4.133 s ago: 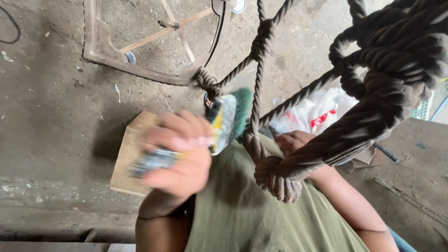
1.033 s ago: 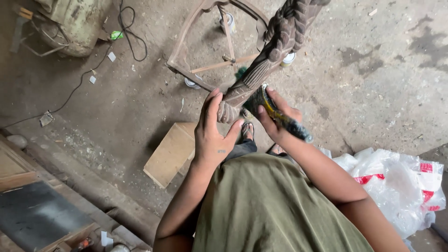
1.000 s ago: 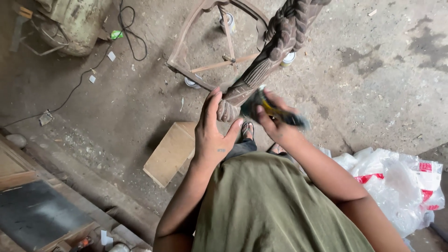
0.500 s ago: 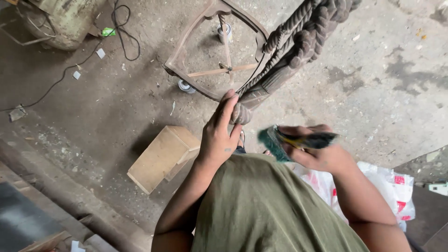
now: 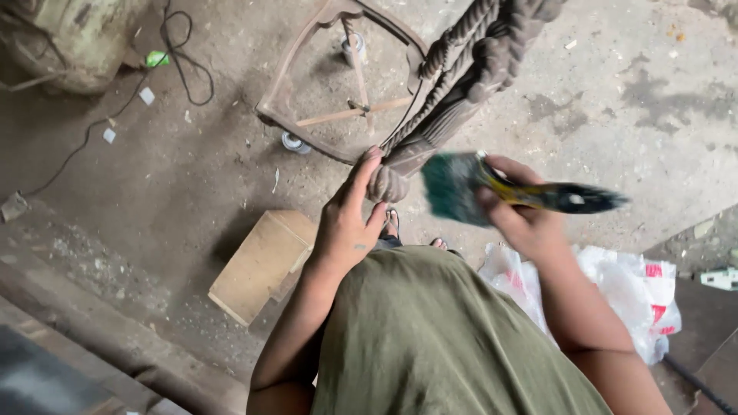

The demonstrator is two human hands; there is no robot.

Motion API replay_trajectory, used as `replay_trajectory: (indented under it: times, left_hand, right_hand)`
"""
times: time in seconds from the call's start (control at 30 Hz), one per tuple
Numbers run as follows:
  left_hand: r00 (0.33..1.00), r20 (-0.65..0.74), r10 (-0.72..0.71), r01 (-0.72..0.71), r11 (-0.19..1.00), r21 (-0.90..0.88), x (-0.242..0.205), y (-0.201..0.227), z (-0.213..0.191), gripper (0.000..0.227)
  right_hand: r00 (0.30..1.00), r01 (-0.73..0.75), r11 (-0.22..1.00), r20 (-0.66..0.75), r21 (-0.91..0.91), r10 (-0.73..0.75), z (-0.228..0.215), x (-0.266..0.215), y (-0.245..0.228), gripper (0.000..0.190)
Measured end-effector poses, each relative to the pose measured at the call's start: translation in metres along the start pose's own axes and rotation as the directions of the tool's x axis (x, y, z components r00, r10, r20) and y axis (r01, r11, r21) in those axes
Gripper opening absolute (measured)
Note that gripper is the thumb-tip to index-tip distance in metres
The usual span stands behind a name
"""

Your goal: The person uses a green brush to scrub a dark, twisted wooden object, likely a chair back or frame, in a workshop. The person holds the object with one hand and scrubs the grooves and knots with the brush in the other hand, moving along the length of the piece.

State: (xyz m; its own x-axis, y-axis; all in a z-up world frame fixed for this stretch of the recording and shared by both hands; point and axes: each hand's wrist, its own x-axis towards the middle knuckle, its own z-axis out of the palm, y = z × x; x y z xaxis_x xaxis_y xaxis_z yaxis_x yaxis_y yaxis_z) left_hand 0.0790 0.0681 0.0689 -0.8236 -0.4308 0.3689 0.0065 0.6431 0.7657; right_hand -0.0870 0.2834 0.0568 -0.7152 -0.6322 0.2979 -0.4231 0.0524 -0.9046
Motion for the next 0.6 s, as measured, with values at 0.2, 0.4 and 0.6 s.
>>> replay_trajectory:
  times: [0.2, 0.4, 0.6]
  left_hand:
    - [0.998, 0.015, -0.063, 0.062, 0.997, 0.043, -0.001, -0.002, 0.003, 0.070]
    - [0.995, 0.050, -0.087, 0.082, 0.992, 0.091, -0.002, 0.004, 0.001, 0.071]
    - [0.991, 0.074, -0.114, 0.109, 0.992, 0.058, 0.005, 0.013, -0.006, 0.071]
  right_hand:
    - [0.908, 0.418, 0.872, 0.091, -0.254, -0.409, 0.092, -0.034, 0.085, 0.025]
    - [0.960, 0.263, 0.959, -0.129, 0.102, -0.249, 0.065, -0.002, 0.069, 0.036]
    - [0.966, 0.227, 0.965, 0.099, 0.134, -0.241, 0.093, -0.054, 0.071, 0.027]
